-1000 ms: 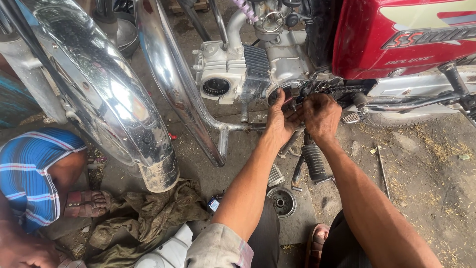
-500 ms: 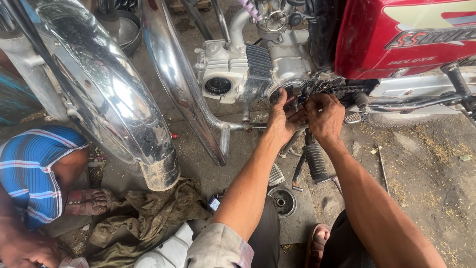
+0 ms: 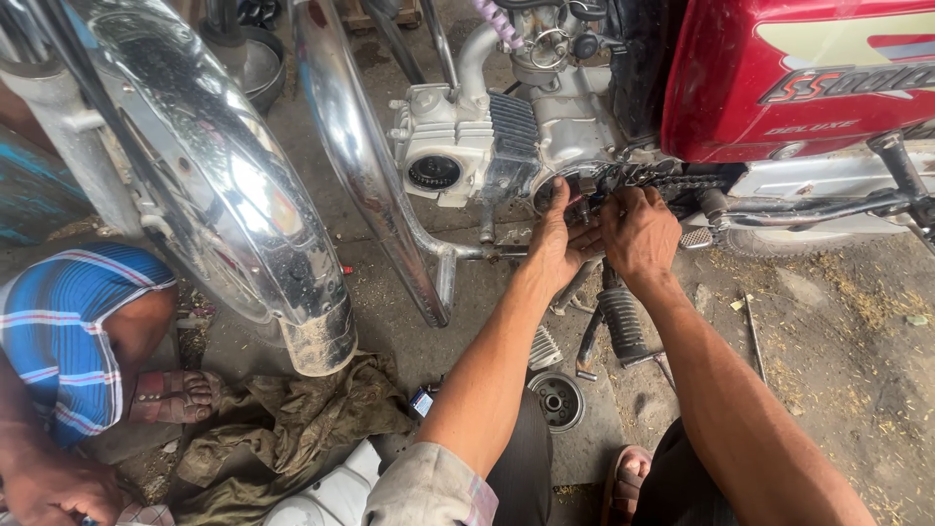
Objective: The person works on a motorcycle engine by hand and using a screwdriver to tighten or loosen components while another person assists by holding parts.
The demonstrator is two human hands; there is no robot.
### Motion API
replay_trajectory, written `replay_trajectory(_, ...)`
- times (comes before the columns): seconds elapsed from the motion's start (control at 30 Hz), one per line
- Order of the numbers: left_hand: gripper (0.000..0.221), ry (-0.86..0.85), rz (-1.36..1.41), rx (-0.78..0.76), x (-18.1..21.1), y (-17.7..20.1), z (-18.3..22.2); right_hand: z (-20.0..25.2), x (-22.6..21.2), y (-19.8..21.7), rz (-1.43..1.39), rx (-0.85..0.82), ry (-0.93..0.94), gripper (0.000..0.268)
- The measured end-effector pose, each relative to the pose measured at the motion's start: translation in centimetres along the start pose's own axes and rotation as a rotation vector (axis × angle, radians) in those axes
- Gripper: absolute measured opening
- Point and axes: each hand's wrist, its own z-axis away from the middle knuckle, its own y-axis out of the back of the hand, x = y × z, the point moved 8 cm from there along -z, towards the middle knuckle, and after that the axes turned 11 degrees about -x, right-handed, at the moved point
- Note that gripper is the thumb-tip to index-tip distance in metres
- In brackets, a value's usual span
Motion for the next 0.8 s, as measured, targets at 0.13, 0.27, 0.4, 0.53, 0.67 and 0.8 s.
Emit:
replay_trajectory(0.13,0.088,0.045,-0.124,0.107,0.1,0.5,1.0,-0.7,3.0,-1.8,-0.223,-0.139,-0.123,0.018)
replay_trajectory(0.27,0.082,0.139,-0.579,0.293,4.7,0.1,6.1,-0.3,7.0,-2.0,-0.474,-0.172,0.016,0.023)
replay_trajectory(0.4,0.067,-0.436,-1.004,0.115,8.4,0.0,16.1,2.4,10.8,-0.5,-0.182,-0.230,0.189,0.024)
replay_trajectory(0.53,0.057,-0.306,-1.010,-0.277,-3.8,9.1,25.2,5.6,7.9,-5.1,-0.197,-0.428,0.163,0.024)
replay_trajectory(0.67,0.056,0.009,-1.249,0.054,-22.5,25.8,33.7,11.1,-4.7,-16.1,-0.252,-0.644,0.219,0.023)
replay_trajectory(0.8,0.051,0.383,-0.945,0.163,-36.2,35.3,44.3,12.7,-5.2,-16.2,-0.190,-0.735,0.215,0.023)
